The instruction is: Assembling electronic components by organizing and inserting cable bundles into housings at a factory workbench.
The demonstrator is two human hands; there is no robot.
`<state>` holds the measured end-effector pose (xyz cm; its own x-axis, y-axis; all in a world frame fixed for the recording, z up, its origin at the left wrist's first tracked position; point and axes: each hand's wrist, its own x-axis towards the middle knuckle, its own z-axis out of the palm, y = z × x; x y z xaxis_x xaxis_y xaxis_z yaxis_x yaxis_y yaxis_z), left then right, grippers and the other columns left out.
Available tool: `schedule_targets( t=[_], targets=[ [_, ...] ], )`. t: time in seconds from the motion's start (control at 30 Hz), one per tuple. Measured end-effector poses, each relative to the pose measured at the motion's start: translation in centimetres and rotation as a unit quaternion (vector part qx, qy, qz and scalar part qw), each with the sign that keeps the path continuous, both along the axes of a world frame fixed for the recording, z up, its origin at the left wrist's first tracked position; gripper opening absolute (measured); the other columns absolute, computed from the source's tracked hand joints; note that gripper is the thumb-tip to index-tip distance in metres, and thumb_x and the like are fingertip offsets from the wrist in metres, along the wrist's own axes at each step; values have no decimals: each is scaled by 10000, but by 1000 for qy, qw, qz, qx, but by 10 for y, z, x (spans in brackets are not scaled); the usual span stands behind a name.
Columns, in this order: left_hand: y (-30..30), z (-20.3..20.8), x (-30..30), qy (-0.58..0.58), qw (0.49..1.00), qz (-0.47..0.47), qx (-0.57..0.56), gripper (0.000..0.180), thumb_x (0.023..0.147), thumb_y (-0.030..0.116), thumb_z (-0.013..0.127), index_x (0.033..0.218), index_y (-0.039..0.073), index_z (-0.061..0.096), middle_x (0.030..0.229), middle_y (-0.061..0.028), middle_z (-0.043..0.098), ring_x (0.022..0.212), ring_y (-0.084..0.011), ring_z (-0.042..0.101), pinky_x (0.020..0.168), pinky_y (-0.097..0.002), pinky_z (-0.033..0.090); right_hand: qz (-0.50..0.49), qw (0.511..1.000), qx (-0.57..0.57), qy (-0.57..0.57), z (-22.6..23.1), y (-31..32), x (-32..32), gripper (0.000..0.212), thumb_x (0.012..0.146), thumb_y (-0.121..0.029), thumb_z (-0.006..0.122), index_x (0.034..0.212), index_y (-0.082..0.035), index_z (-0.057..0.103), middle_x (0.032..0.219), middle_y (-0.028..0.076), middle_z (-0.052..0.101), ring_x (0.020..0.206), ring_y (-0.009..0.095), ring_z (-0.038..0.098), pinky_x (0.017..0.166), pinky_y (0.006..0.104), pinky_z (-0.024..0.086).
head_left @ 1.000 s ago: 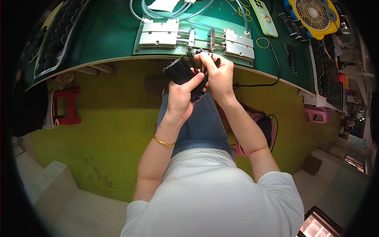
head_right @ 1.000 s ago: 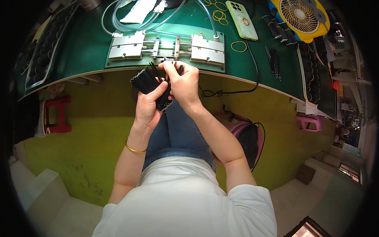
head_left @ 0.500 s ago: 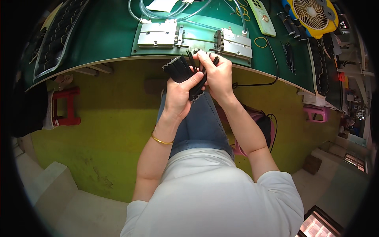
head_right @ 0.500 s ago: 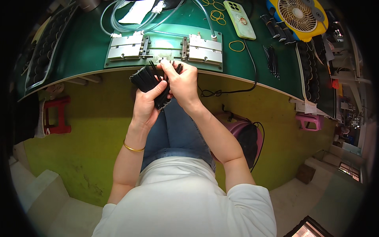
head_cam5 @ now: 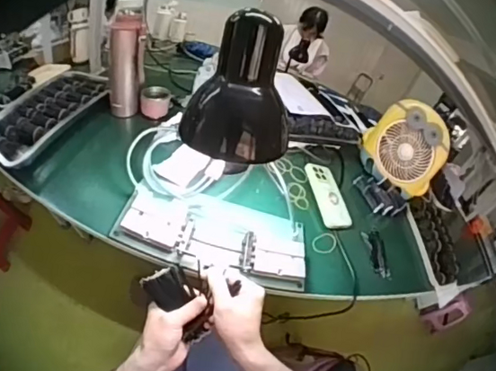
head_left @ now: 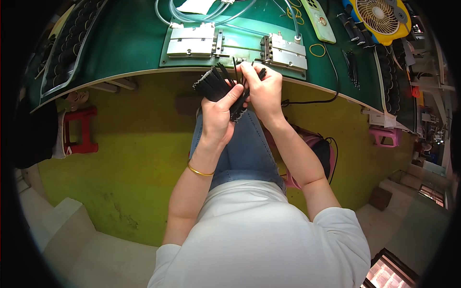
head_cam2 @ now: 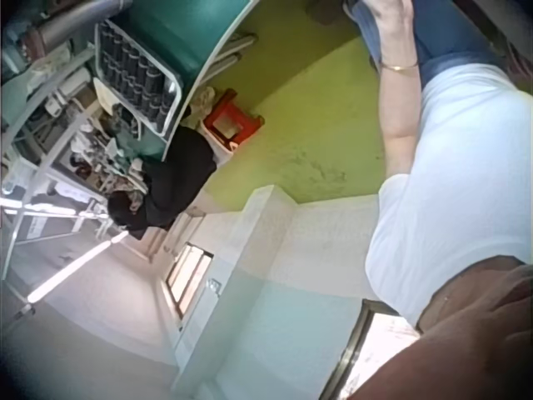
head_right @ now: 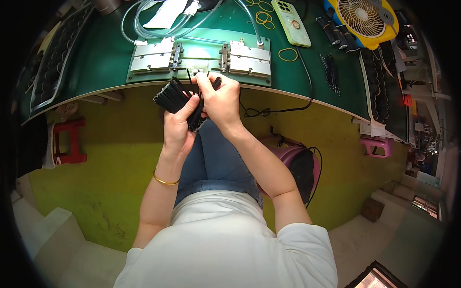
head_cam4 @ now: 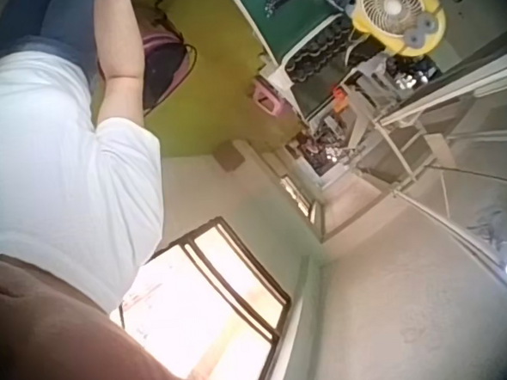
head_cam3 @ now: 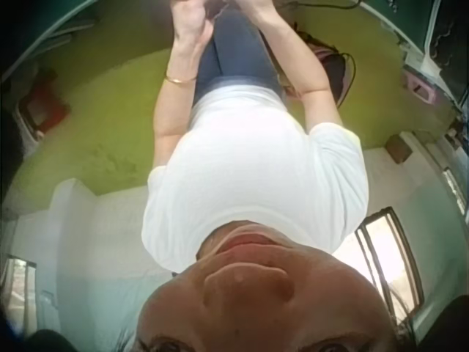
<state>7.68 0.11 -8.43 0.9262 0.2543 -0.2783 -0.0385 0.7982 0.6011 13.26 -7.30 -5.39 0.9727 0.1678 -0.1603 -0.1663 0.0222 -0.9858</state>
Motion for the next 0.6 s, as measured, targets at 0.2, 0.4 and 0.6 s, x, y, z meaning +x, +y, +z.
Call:
schedule_targets(
  t=[0.2, 0.4, 0.6],
  targets=[
    [1, 1, 2, 0, 1000, -11, -4, 53, 799, 8, 575, 851, 0, 566, 772, -66, 594, 624, -134, 564, 560, -239, 462, 3, 1000, 6, -5, -4, -1, 3, 191, 828, -155, 563, 722, -9, 625, 512, -21, 474, 372, 29, 390, 310, 177, 293],
    [1, -1, 3, -5, 1000, -22, -6, 55, 791, 8, 582, 845, -1, 569, 773, -66, 597, 636, -134, 566, 570, -241, 463, 10, 999, 38, 20, -8, -3, 6, 197, 826, -162, 567, 718, -7, 623, 524, -9, 508, 355, 34, 395, 291, 181, 279],
    [5, -1, 3, 1, 998, -55, -43, 77, 771, 7, 601, 838, 2, 563, 752, -70, 590, 640, -149, 568, 567, -246, 459, 23, 998, 46, 28, -5, -3, 4, 204, 828, -178, 568, 727, -10, 622, 543, -2, 529, 364, 36, 413, 293, 177, 299]
  ],
)
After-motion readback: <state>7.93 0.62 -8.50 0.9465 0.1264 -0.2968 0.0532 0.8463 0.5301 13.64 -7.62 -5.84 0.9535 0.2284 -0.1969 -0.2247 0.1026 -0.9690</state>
